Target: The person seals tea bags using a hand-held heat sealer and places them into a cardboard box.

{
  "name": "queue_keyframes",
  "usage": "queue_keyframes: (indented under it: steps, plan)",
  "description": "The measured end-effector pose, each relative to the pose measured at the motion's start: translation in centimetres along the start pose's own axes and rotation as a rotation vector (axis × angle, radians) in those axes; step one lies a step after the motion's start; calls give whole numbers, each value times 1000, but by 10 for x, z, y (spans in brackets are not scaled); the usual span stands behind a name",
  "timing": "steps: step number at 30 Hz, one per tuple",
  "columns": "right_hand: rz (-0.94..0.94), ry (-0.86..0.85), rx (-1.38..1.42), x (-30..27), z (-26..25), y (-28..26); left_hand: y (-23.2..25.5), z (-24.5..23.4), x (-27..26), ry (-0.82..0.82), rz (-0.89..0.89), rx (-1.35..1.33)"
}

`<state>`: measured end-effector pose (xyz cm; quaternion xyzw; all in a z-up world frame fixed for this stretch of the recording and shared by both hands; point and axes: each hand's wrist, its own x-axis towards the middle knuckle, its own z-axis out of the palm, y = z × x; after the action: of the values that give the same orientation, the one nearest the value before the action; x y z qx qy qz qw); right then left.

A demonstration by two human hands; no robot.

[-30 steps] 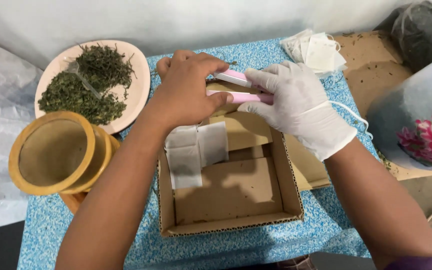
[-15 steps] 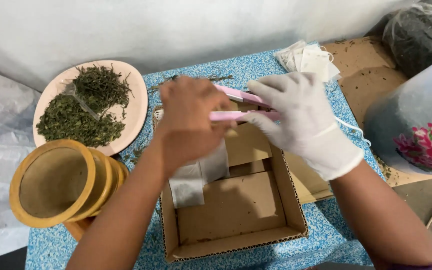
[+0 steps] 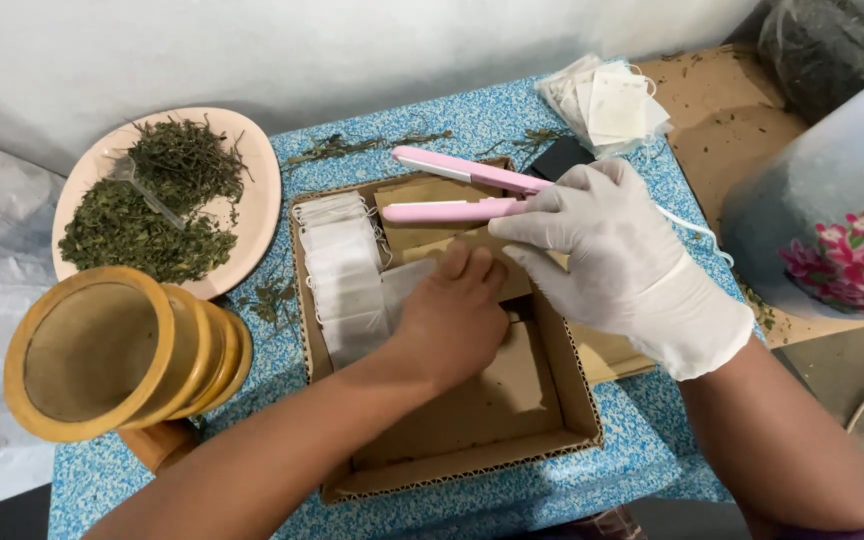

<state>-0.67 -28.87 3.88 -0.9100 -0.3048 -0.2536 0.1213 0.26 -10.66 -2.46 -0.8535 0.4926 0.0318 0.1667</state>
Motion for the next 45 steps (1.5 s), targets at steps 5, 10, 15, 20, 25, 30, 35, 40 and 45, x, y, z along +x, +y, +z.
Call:
queue_keyframes:
  steps: [5, 10, 15, 20, 25, 30, 35, 40, 45]
  plan:
    - [8, 11, -11, -3, 0, -2, 11, 3, -5, 25, 38, 169]
    - [8, 15, -20, -1, -4, -5, 15, -11, -25, 369, -41, 102]
    - [91, 39, 154, 1, -14, -14, 1, -49, -55, 234, -107, -296]
    - [176, 89, 457, 10, -35, -36, -11, -57, -89, 702, -164, -539]
    - [323, 59, 766, 22, -44, -48, -28, -59, -111, 1025, -118, -916]
    - [507, -103, 716, 27, -32, -56, -33, -50, -125, 919, -284, -1057]
    - [607, -24, 759, 36, -30, -73, -28, -43, -124, 861, -379, -808]
    - [674, 47, 856, 38, -19, -84, -19, -32, -121, 880, -405, -515]
    - [692, -52, 818, 47, -25, -97, -23, -33, -115, 788, -386, -299]
